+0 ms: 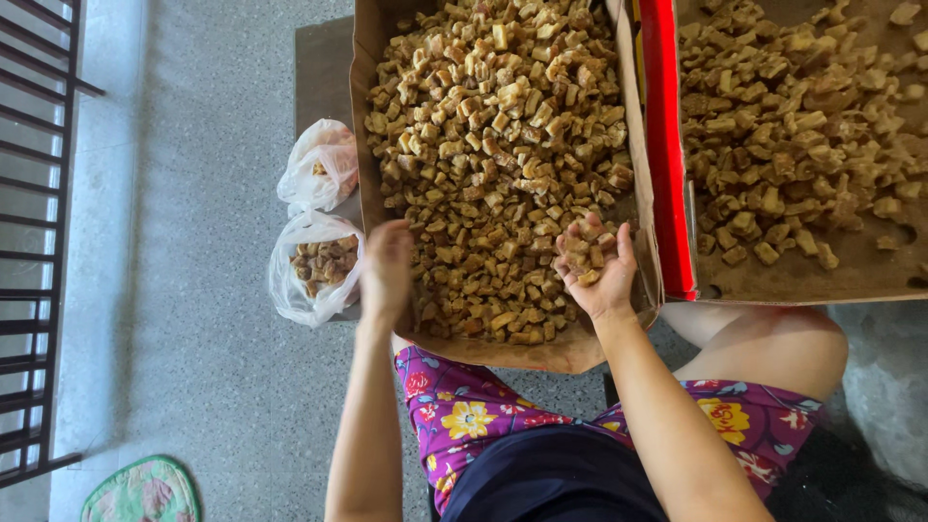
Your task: The person sits on the floor and sorts small, brown, cubed food items from a large cardboard box into a smaller box. They use both hands to scoop and transfer the items, occasionally picking up individual pieces to inspect them before placing them into the smaller container.
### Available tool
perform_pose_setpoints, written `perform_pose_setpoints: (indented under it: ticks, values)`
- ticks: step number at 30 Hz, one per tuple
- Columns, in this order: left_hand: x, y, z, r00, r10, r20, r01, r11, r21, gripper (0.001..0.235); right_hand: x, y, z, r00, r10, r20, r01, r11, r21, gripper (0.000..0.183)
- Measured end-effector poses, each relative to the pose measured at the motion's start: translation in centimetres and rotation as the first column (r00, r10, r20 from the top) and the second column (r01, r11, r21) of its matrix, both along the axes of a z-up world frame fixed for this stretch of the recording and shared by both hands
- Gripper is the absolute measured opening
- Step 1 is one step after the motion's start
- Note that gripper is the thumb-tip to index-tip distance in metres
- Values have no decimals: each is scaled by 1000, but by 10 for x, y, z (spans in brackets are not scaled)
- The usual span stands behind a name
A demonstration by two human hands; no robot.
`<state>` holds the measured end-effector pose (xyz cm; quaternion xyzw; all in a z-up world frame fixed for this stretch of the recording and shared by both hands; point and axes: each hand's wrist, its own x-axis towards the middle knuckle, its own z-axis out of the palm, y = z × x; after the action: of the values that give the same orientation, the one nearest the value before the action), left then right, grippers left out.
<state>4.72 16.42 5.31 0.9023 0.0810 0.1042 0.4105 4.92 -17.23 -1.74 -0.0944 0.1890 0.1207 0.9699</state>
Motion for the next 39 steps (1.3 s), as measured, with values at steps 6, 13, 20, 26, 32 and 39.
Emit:
perform_pose_setpoints:
  ticks: [6, 13, 20, 26, 32, 39]
  values:
    - [25, -142, -13, 780, -181, -600, 469, 803, 368, 88, 0, -6, -10, 993, -111, 46, 112, 993, -36, 60]
    - [-8, -161, -53, 818, -228, -528, 534, 644, 548, 71, 3, -3, 2, 997, -82, -1, 82, 997, 9, 54]
    - [-14, -144, -62, 908, -82, -411, 309, 794, 524, 54, -1, -3, 2, 991, -39, 125, 29, 997, 78, 53]
    - [-14, -129, -68, 881, -133, -453, 305, 893, 330, 47, 0, -2, -15, 991, 2, 133, -7, 999, 36, 59]
    - [-2, -120, -44, 837, -304, -455, 347, 938, 11, 40, -2, 2, -9, 986, 38, 162, -39, 999, 5, 59]
    - [14, -167, 42, 732, -430, -529, 261, 894, -365, 42, 1, 5, 10, 991, 135, 2, -135, 990, -49, 62]
